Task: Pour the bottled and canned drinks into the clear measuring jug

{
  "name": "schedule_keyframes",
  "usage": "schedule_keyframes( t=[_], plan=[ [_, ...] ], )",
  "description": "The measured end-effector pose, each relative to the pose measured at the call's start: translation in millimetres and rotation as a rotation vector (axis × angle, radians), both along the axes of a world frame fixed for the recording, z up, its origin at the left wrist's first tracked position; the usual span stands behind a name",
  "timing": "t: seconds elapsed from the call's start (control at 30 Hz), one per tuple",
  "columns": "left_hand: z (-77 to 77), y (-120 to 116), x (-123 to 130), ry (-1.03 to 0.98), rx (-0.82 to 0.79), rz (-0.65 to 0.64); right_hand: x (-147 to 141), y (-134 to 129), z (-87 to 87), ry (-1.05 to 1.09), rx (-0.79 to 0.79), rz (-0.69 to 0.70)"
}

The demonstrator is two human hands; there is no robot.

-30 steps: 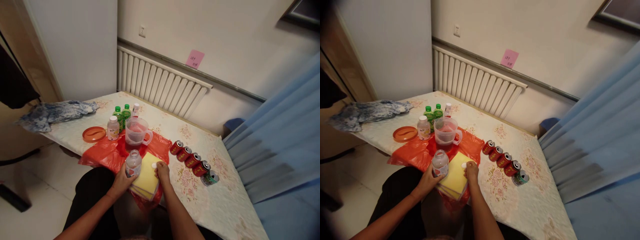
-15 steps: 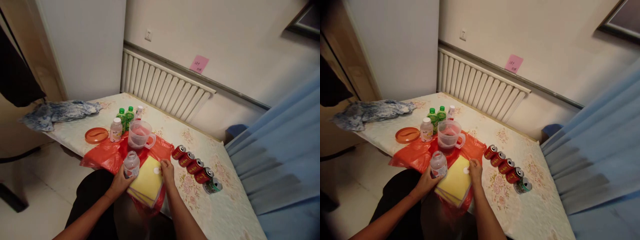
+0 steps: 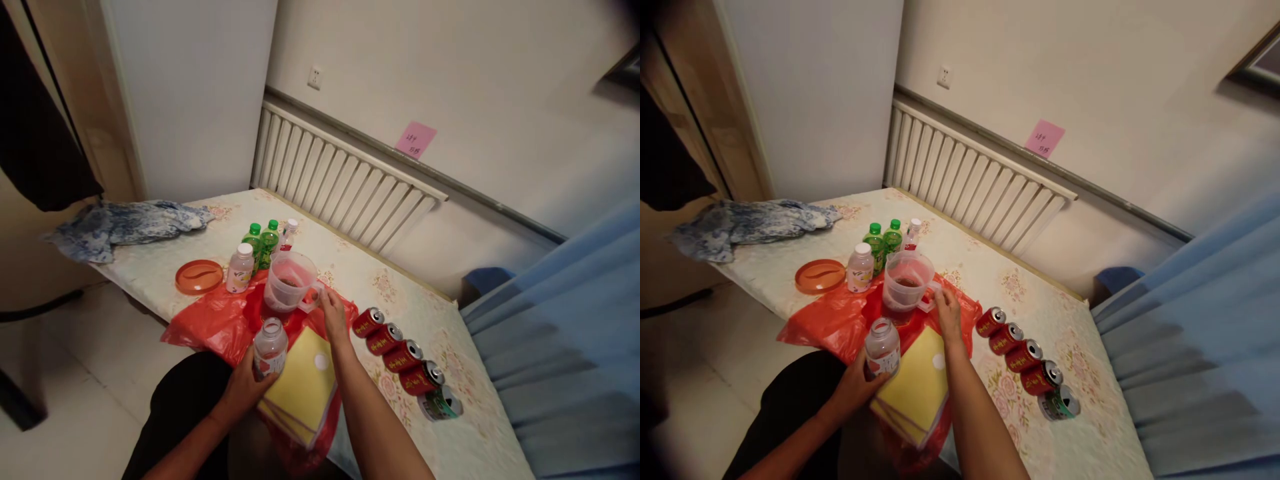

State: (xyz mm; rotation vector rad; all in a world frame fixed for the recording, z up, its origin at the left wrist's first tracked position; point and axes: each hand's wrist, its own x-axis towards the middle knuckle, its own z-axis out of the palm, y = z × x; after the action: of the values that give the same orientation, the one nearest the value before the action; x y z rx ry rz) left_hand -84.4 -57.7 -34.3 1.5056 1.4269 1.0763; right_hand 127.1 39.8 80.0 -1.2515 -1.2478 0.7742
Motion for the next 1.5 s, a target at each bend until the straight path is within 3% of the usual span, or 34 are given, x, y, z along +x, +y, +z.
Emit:
schedule_keyframes(
  t=[0.17, 0.37, 0.57, 0.77, 0.97, 1.23, 1.5],
  plan=[
    [-8.2, 1, 1, -0.005, 0.057, 0.051, -21, 16, 9.2, 0.12, -0.021, 0.081],
    [-3.8, 0, 0, -0.038, 0.046, 0.021, -47, 17, 23.8, 0.243, 0.008, 0.022],
    [3.9, -1, -2, -0.112, 0.016, -0.011, -40, 1, 59.0, 0.265, 0.059, -0.044],
    [4.5, 3, -4, -0.155, -0.018, -0.004, -4, -41, 108.3, 0.202, 0.113, -0.084],
    [17.0, -1, -5, -0.135, 0.049, -0.047, 32, -107, 142.5, 0.113, -0.031, -0.181],
    [45.4, -16, 29, -0.206, 0.05, -0.149, 72, -179, 157.1, 0.011, -0.13, -0.235],
    [42.5, -24, 63, -0.309, 0.057, -0.212, 104, -217, 160.4, -0.151, -0.169, -0.306]
  ],
)
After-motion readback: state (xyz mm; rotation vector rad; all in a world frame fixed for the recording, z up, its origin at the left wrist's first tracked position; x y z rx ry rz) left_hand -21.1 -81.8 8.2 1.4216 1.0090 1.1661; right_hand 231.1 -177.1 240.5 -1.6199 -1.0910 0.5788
